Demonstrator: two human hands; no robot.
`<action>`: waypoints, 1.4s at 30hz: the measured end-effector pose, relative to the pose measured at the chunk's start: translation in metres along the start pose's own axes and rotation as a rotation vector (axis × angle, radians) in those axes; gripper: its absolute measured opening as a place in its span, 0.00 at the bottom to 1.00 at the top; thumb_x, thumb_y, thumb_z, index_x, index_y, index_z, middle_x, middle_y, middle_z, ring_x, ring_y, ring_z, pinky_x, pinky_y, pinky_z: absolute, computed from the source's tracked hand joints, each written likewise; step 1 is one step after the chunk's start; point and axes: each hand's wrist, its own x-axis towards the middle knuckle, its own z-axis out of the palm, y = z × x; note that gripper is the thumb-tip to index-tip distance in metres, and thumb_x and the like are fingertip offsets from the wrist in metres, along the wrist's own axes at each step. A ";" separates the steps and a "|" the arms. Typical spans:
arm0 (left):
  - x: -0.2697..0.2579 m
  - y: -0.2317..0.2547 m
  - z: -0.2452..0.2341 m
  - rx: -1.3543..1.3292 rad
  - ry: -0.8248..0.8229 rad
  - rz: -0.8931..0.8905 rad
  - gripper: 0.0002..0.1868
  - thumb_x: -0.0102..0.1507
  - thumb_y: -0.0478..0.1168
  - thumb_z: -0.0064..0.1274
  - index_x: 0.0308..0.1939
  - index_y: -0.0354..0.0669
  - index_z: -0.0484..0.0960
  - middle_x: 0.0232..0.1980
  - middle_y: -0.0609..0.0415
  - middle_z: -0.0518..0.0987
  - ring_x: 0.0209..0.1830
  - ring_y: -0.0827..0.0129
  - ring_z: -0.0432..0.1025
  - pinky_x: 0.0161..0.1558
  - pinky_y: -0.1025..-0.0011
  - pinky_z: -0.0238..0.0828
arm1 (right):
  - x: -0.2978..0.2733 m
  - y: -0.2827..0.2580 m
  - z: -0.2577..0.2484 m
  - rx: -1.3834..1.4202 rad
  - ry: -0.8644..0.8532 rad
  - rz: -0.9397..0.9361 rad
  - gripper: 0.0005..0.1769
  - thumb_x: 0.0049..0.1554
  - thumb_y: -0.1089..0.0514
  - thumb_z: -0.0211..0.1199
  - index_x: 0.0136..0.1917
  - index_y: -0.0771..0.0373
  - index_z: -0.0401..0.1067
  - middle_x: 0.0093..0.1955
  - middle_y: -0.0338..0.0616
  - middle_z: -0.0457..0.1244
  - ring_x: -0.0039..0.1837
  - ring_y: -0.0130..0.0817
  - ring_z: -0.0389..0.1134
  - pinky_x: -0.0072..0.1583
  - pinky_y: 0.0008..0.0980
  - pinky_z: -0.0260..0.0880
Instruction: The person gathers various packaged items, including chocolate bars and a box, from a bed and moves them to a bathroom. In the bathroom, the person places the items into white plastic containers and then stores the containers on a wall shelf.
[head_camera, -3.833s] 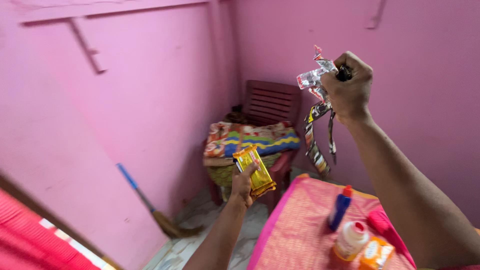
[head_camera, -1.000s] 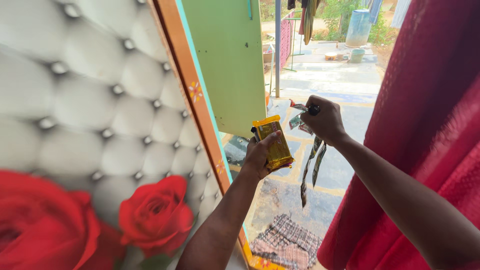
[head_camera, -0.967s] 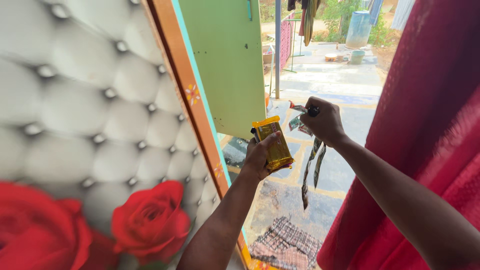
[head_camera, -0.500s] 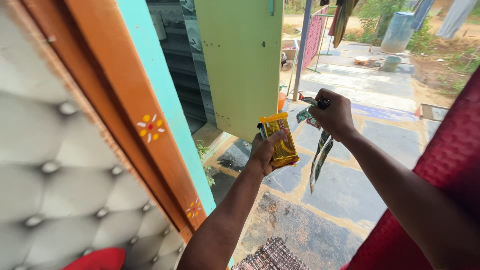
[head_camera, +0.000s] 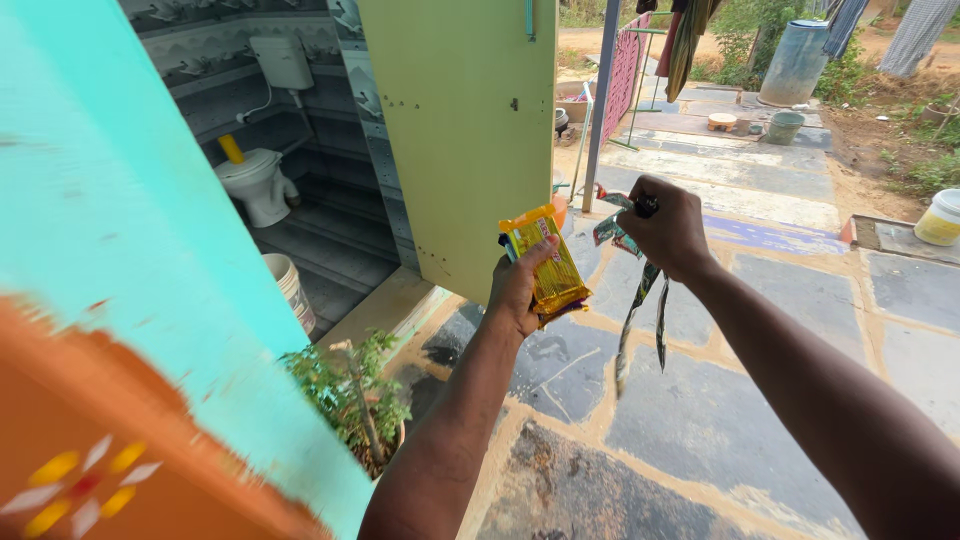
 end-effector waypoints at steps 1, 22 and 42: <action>0.022 -0.003 -0.009 -0.017 0.002 0.014 0.22 0.59 0.41 0.65 0.54 0.42 0.76 0.44 0.51 0.78 0.38 0.59 0.80 0.34 0.51 0.85 | 0.014 0.008 0.008 -0.007 0.000 -0.011 0.08 0.50 0.60 0.66 0.41 0.66 0.71 0.30 0.44 0.63 0.34 0.25 0.61 0.39 0.32 0.64; 0.240 0.068 -0.188 0.098 0.133 0.077 0.21 0.59 0.47 0.62 0.54 0.48 0.78 0.45 0.52 0.82 0.40 0.57 0.82 0.30 0.49 0.83 | 0.251 0.090 0.282 0.192 -0.135 -0.207 0.09 0.48 0.62 0.67 0.42 0.66 0.71 0.33 0.46 0.65 0.36 0.26 0.64 0.41 0.32 0.67; 0.421 0.168 -0.440 0.045 0.534 0.256 0.25 0.55 0.51 0.65 0.52 0.47 0.79 0.45 0.54 0.78 0.44 0.64 0.76 0.46 0.55 0.79 | 0.453 0.024 0.603 0.432 -0.414 -0.468 0.06 0.50 0.64 0.65 0.42 0.65 0.71 0.35 0.44 0.66 0.37 0.28 0.66 0.41 0.37 0.69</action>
